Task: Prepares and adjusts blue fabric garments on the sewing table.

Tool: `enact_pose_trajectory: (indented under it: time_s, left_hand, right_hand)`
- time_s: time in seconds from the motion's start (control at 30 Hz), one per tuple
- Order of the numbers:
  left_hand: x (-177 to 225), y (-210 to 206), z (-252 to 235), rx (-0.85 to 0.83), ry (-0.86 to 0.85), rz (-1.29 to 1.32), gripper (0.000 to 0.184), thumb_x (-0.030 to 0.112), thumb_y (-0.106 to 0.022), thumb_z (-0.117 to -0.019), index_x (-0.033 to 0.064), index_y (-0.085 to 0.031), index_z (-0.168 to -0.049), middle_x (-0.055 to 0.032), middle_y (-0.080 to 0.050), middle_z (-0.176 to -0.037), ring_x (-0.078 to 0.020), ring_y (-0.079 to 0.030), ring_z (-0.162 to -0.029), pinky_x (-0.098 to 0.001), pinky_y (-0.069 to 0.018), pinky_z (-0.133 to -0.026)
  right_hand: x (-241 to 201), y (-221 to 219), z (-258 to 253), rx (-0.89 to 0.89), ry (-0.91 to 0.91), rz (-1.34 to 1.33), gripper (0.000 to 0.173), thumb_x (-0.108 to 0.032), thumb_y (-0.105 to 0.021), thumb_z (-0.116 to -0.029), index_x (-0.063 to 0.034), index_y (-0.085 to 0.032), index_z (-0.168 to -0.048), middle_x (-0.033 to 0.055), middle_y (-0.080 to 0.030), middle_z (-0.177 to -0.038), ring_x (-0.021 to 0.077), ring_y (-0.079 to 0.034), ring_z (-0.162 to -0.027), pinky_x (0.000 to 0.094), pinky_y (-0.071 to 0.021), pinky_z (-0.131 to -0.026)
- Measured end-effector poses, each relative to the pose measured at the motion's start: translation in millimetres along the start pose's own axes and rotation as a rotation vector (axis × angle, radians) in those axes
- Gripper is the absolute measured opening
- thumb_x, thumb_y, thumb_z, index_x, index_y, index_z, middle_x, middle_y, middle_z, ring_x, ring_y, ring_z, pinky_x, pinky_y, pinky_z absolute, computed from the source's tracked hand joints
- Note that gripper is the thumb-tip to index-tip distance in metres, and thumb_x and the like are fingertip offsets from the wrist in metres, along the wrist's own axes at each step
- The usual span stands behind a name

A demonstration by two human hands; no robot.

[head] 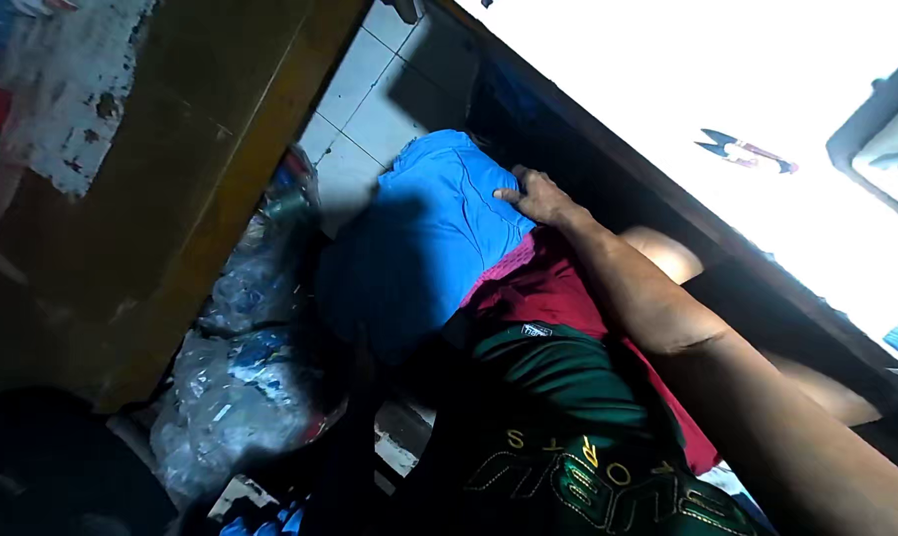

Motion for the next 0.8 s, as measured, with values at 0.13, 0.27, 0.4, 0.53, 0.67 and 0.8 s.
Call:
enact_pose_trajectory:
  time_s: [0.13,0.27,0.4,0.53,0.67,0.8]
  left_hand:
    - [91.9,-11.8,14.6,0.031,0.38,0.045,0.042,0.014,-0.032,-0.1128,-0.0083,-0.038,-0.148,-0.0213,-0.053,-0.14,-0.0144,-0.058,-0.12,-0.0276,-0.0469,-0.104]
    - [68.4,-3.9,-11.6,-0.081,0.523,-0.314,0.053,0.02,-0.046,-0.11,-0.0054,-0.033,-0.155,-0.0218,-0.039,-0.159,-0.0278,-0.041,-0.144,-0.0424,-0.0316,-0.118]
    - [-85.8,41.2,-82.6,0.172,-0.406,-0.703,0.093,0.059,-0.061,-0.0963,-0.0029,-0.029,-0.159,-0.024,-0.034,-0.162,-0.0316,-0.034,-0.151,-0.0422,-0.0285,-0.126]
    - [12.8,5.3,-91.1,-0.034,-0.417,-0.946,0.062,0.052,-0.062,-0.099,0.0073,-0.061,-0.142,-0.0254,-0.045,-0.155,-0.0405,-0.037,-0.148,-0.0543,-0.0273,-0.123]
    - [-11.8,-61.1,-117.8,-0.047,-0.49,-1.102,0.075,0.068,-0.044,-0.0995,0.0265,-0.037,-0.161,-0.0105,-0.031,-0.168,-0.0363,-0.023,-0.156,-0.0687,-0.0158,-0.122]
    - [-53.2,-57.4,-144.3,-0.09,-0.554,-1.09,0.079,0.073,-0.038,-0.0982,0.0327,-0.025,-0.165,-0.0052,-0.016,-0.173,-0.0301,-0.018,-0.158,-0.0644,-0.0193,-0.123]
  right_hand:
    - [-15.6,10.3,2.1,0.14,0.014,0.053,0.056,-0.063,-0.048,-0.1018,-0.0117,-0.064,-0.119,0.0154,-0.069,-0.098,0.0358,-0.068,-0.096,0.0621,-0.0533,-0.084]
    - [-7.8,-1.5,-6.2,0.072,-0.091,0.158,0.063,-0.064,-0.049,-0.101,-0.0126,-0.062,-0.135,0.0225,-0.07,-0.114,0.0438,-0.067,-0.109,0.0675,-0.0508,-0.091]
    - [-23.3,0.0,4.4,0.27,-0.007,0.341,0.063,-0.062,-0.052,-0.1005,-0.0097,-0.06,-0.135,0.0227,-0.065,-0.122,0.0442,-0.065,-0.11,0.064,-0.0538,-0.088]
    - [-89.9,6.4,17.6,0.434,0.273,0.377,0.067,-0.067,-0.046,-0.0999,-0.0199,-0.056,-0.147,0.0175,-0.056,-0.142,0.0396,-0.052,-0.13,0.0625,-0.0434,-0.1]
    - [-144.3,-27.6,26.5,0.467,0.644,0.48,0.066,-0.074,-0.039,-0.0969,-0.0318,-0.059,-0.144,0.0094,-0.047,-0.156,0.0356,-0.039,-0.146,0.0681,-0.0296,-0.114]
    - [-58.4,-77.3,-16.8,0.155,0.477,0.551,0.089,-0.092,-0.03,-0.0855,-0.0461,-0.025,-0.162,-0.0089,-0.014,-0.173,0.0363,-0.004,-0.159,0.0842,-0.0043,-0.113]
Point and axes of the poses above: each hand's wrist, its own z-axis away from the middle knuckle, its own y-axis out of the back of the hand, x = y × z, the point moved 2 cm from there along -z, towards the middle knuckle
